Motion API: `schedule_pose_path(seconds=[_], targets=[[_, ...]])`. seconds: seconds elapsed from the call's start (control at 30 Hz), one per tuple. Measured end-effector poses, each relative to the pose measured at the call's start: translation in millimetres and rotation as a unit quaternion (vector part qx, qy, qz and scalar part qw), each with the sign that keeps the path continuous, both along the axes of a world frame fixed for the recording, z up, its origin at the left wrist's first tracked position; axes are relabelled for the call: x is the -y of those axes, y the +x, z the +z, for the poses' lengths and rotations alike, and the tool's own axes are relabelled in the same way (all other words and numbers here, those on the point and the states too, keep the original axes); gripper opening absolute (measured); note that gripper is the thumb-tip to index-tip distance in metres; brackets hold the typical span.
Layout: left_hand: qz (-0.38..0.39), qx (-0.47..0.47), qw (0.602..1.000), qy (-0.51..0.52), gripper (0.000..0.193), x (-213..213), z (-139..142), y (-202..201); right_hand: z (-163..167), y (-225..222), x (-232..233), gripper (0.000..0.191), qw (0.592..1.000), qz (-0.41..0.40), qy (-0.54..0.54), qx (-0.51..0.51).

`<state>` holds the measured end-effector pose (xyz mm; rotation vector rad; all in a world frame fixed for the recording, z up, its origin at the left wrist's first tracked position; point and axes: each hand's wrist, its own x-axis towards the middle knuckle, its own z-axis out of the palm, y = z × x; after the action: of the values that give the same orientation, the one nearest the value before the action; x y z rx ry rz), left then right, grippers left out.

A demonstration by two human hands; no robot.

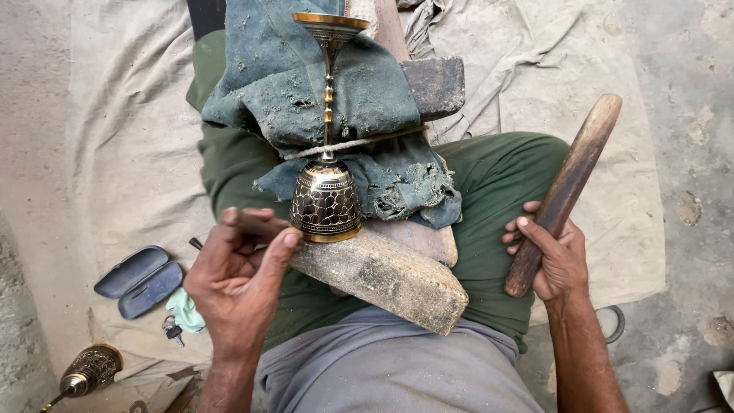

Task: The person sits on the floor with an ornate brass object resting on a stone block on their lap. They hold a small punch against the metal surface and repeatedly strike it with a wooden mallet, repositioning the punch to work different spots on the object's decorated body.

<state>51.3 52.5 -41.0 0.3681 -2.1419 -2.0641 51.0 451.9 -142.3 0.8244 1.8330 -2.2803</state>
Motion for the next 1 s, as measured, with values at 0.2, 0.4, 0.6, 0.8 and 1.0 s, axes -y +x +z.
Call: schedule_pose_path(seconds=[0.2,0.4,0.6,0.8,1.0], targets=[[-0.156,-0.086,0.960,-0.216,0.036,-9,16,-38,16,3,10,0.035,0.999,0.013,0.036,0.032],[-0.251,-0.068,0.931,-0.254,0.039,-13,23,-71,49,-6,35,0.041,0.993,0.082,0.082,0.023],[-0.270,-0.092,0.911,-0.298,0.037,-14,28,-76,100,-22,55,0.050,0.948,0.165,0.270,-0.009],[-0.264,-0.114,0.900,-0.326,0.034,-23,28,-73,136,-26,58,0.040,0.861,0.246,0.429,-0.119],[-0.265,-0.085,0.891,-0.359,0.035,-29,30,-71,152,-34,73,0.047,0.874,0.205,0.431,-0.088]])
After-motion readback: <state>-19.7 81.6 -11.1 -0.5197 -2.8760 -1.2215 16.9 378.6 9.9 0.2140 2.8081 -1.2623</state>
